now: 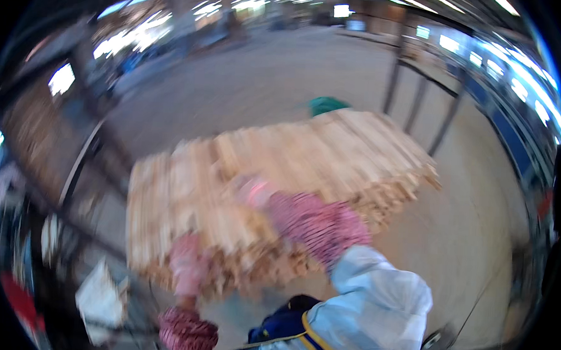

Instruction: The person collects thin wooden sticks from a conveyor belt and a metal table, then stacks them onto a metal rack. Another person in a red shirt is also seen handling the sticks nearby.

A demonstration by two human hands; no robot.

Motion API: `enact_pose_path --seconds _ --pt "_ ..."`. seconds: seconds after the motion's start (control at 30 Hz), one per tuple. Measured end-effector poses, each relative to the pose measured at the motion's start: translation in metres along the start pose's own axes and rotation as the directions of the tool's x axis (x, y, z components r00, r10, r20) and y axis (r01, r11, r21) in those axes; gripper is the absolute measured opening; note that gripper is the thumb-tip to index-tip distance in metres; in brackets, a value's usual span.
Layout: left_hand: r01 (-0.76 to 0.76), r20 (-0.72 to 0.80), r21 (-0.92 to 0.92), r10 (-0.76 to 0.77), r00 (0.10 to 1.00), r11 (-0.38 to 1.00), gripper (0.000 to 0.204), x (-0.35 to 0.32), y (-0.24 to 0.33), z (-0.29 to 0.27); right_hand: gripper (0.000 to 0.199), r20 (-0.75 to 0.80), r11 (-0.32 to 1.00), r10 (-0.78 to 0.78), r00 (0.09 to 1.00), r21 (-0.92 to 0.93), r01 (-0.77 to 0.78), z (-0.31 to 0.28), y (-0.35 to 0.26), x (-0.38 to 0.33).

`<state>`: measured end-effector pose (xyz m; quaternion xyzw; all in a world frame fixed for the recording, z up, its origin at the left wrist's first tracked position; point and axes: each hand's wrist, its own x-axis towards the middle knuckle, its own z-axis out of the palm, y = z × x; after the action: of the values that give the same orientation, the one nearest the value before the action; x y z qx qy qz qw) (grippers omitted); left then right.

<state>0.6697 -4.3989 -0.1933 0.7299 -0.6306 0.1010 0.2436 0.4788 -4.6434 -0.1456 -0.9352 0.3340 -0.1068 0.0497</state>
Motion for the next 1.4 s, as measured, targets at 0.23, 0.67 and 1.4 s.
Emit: enact_pose_path --seconds 0.23,0.67,1.4 --pt "0.286 0.224 -0.026 -0.274 0.935 0.958 0.064 -0.248 -0.042 -0.017 0.051 -0.236 0.907 -0.408 0.882 -0.212 0.363 0.008 -0.165 -0.022" --pt "0.959 0.427 0.183 -0.896 0.12 0.216 0.065 -0.486 -0.127 -0.113 0.046 0.342 0.399 -0.914 0.22 0.652 0.644 0.19 -0.525 -0.09" --pt "0.998 0.571 0.049 -0.821 0.013 0.05 0.064 -0.411 -0.442 -0.165 0.048 0.658 0.424 -0.732 -0.176 0.642 0.638 0.332 -0.741 0.12"
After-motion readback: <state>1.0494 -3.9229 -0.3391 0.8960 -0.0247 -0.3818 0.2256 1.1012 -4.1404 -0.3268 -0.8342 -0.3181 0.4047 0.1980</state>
